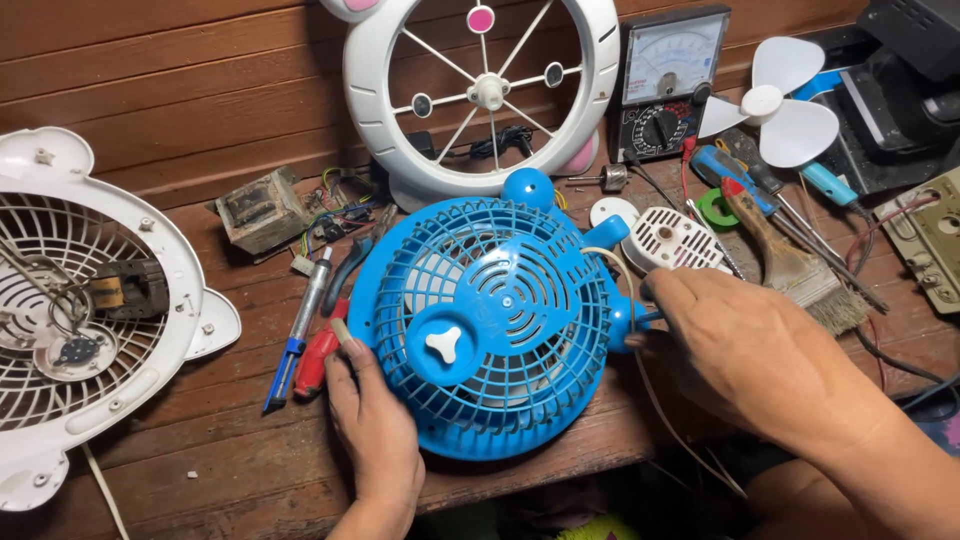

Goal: Using a screwdriver to remove the screws from the back casing of a small blue electric fan for disassembly.

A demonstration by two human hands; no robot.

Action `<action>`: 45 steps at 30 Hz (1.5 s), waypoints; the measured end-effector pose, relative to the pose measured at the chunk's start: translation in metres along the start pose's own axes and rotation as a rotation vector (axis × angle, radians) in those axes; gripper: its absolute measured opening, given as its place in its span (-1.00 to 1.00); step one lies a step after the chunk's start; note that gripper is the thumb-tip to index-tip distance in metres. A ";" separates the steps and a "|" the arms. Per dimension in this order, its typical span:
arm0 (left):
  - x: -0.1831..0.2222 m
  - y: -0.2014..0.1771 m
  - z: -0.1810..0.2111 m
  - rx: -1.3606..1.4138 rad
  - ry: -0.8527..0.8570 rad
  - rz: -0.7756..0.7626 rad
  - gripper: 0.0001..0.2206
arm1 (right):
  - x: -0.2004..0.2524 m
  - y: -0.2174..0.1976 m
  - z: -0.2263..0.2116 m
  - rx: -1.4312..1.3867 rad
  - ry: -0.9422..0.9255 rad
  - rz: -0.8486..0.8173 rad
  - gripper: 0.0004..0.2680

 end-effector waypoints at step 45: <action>-0.008 -0.003 0.009 0.003 -0.179 -0.137 -0.35 | 0.000 0.018 0.010 0.381 0.118 -0.051 -0.92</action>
Point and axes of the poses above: each hand's wrist, its own x-axis away from the middle knuckle, its own y-axis out of the palm, z = x × y, the point moved 5 cm from there along -x, towards the middle knuckle, and after that the axes turned 11 degrees about -z, right-handed, at the moved point
